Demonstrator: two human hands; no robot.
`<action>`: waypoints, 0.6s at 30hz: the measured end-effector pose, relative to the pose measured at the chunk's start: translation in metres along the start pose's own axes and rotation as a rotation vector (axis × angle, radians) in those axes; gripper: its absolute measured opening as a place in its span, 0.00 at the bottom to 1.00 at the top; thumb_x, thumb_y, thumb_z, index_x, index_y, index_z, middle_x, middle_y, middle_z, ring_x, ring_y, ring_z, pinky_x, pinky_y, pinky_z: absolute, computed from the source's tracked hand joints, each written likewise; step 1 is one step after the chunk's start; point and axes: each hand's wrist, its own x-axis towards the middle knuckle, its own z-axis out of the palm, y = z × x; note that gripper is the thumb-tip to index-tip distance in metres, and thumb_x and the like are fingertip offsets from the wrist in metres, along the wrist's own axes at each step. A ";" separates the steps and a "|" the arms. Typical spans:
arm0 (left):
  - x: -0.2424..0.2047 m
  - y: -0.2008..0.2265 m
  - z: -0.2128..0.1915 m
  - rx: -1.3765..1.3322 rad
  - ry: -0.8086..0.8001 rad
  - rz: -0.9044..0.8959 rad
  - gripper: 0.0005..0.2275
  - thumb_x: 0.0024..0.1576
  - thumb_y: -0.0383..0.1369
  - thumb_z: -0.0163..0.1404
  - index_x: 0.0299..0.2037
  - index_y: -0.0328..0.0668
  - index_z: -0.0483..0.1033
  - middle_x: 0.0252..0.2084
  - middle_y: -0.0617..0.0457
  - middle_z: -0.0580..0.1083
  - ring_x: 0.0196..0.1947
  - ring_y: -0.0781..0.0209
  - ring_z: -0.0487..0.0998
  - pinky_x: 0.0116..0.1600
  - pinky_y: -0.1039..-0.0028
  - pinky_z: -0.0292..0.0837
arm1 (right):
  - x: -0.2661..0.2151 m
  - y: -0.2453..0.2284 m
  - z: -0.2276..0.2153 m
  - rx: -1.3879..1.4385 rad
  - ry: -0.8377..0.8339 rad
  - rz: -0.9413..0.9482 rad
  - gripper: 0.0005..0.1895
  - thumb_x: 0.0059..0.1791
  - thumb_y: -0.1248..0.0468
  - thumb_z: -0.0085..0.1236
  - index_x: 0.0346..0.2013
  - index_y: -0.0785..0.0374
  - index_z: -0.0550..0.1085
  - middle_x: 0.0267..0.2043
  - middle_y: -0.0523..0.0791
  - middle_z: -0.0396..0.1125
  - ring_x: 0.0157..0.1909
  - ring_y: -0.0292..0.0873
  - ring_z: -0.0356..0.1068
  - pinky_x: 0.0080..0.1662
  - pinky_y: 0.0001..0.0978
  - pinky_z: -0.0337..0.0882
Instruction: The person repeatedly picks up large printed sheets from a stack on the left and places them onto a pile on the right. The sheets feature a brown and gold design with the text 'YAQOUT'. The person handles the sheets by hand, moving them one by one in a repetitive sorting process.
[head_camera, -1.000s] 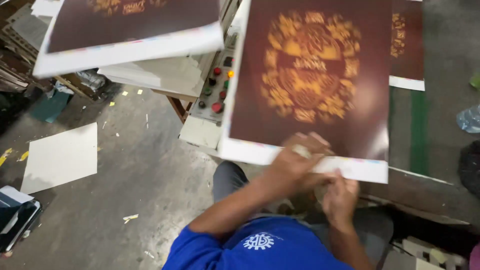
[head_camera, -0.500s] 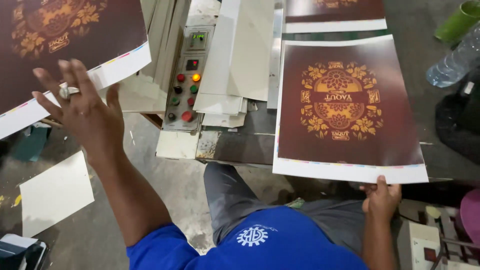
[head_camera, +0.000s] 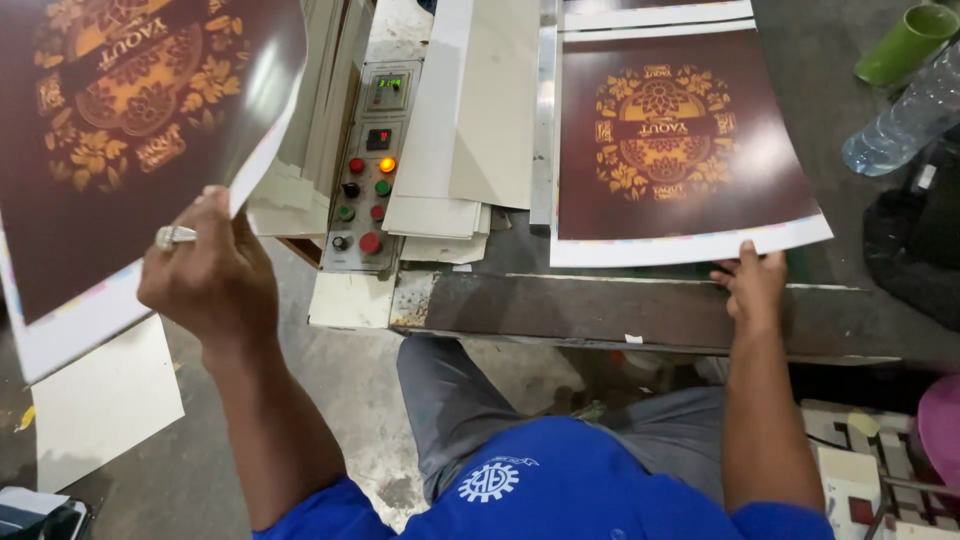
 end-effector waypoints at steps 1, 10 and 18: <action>-0.001 0.005 -0.002 -0.004 0.014 0.017 0.03 0.70 0.27 0.55 0.44 0.39 0.83 0.40 0.50 0.83 0.35 0.60 0.83 0.36 0.72 0.69 | 0.008 -0.002 0.003 0.000 -0.013 0.048 0.18 0.61 0.62 0.46 0.65 0.62 0.60 0.47 0.46 0.70 0.38 0.40 0.73 0.31 0.31 0.74; -0.021 0.109 -0.025 -0.532 0.144 0.040 0.11 0.63 0.21 0.52 0.54 0.31 0.79 0.53 0.39 0.77 0.53 0.42 0.80 0.56 0.56 0.77 | -0.073 -0.022 0.081 -0.158 -0.131 0.116 0.28 0.57 0.64 0.49 0.72 0.60 0.60 0.50 0.49 0.74 0.41 0.40 0.75 0.34 0.31 0.73; -0.071 0.212 0.009 -0.824 -0.110 0.147 0.17 0.55 0.24 0.56 0.56 0.40 0.79 0.63 0.43 0.73 0.65 0.43 0.73 0.67 0.52 0.66 | -0.202 -0.092 0.164 0.181 -1.022 -0.063 0.38 0.51 0.64 0.59 0.73 0.61 0.54 0.56 0.42 0.62 0.56 0.38 0.67 0.57 0.36 0.74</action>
